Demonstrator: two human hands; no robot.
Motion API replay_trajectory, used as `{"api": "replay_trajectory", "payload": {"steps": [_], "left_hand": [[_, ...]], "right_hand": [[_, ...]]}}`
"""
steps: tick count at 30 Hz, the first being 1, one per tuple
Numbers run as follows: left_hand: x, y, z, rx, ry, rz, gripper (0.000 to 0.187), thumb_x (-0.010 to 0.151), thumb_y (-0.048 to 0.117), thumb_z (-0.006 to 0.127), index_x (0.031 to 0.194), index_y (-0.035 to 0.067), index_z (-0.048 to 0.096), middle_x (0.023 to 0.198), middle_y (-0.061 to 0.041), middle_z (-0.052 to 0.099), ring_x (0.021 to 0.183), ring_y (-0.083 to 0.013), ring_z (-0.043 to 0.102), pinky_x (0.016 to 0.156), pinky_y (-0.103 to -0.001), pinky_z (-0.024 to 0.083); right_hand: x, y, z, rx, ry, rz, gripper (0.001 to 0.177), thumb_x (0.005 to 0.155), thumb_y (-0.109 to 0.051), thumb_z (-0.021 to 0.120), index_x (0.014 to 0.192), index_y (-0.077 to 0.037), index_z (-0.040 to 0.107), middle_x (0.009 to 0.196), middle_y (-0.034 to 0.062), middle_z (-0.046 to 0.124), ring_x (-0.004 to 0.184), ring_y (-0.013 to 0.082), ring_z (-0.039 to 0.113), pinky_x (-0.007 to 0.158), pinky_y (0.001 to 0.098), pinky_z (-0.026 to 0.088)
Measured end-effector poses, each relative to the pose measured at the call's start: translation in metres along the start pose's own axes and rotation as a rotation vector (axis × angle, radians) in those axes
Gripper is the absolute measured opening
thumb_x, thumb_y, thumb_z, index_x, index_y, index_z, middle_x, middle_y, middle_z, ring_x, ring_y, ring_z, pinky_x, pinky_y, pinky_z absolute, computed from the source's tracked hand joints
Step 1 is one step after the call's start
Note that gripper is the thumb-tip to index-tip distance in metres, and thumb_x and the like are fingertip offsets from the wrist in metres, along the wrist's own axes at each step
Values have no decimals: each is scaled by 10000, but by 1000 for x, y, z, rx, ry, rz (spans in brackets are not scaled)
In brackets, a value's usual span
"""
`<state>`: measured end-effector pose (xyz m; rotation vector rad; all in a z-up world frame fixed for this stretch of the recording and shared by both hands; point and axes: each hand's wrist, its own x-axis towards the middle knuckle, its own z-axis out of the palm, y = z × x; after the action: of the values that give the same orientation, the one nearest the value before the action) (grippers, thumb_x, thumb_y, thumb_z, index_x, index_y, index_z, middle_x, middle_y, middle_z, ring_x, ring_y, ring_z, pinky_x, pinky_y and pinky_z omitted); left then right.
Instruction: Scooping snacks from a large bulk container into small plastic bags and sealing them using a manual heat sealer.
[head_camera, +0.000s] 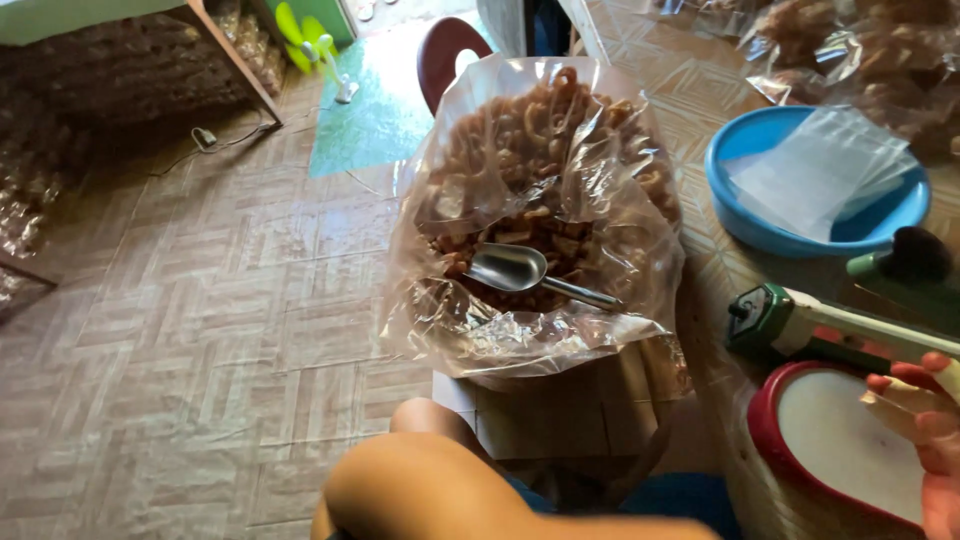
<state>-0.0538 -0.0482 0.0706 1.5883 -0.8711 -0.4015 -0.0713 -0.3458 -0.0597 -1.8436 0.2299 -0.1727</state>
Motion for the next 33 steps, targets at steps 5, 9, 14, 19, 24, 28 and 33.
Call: {"api": "replay_trajectory", "payload": {"steps": [5,9,14,19,24,28,33], "left_hand": [[33,-18,2,5,104,72,294,720,-48,647,978,85,600,728,-42,643,587,-64,562,477,-175,444],[65,-35,8,3,174,128,357,725,-103,646,1022,83,575,743,-60,648,591,-70,578,463,-171,464],[143,-78,-9,324,272,118,503,704,-63,618,1150,85,439,837,-50,664,686,-119,623,543,-232,516],[229,-193,-3,830,228,-143,601,754,51,420,1305,278,348,924,-90,672,798,-310,645,619,-396,487],[258,-257,8,1312,64,-23,574,784,140,479,1316,173,265,782,-60,658,691,-304,644,580,-408,488],[259,-250,11,1378,-88,-132,538,833,107,414,1346,125,256,691,-17,607,595,-268,603,466,-380,447],[264,-281,5,1411,104,-14,474,848,200,460,1306,146,349,644,7,593,528,-209,589,439,-370,453]], "right_hand": [[-13,-6,-6,162,101,157,427,903,-69,311,1321,-154,315,1224,99,400,1118,263,422,925,491,351],[-10,25,-26,119,89,9,369,972,-93,269,1341,-83,286,1229,152,401,1101,290,426,942,462,354],[107,254,-141,515,-172,-198,463,938,-102,327,1390,-56,244,1307,184,379,1139,337,434,951,479,375],[56,267,-165,335,-29,-185,586,887,-98,213,1472,-85,171,1385,220,289,1141,443,363,861,577,345],[41,187,-180,224,-10,483,499,868,69,168,1351,-4,271,1355,242,346,1253,392,317,1050,514,217],[42,219,-186,119,54,283,456,879,45,256,1331,72,315,1269,307,394,1126,457,383,921,561,284],[27,160,-150,255,127,241,467,934,-253,164,1382,-127,210,1341,164,290,1199,395,309,865,646,257]]}}
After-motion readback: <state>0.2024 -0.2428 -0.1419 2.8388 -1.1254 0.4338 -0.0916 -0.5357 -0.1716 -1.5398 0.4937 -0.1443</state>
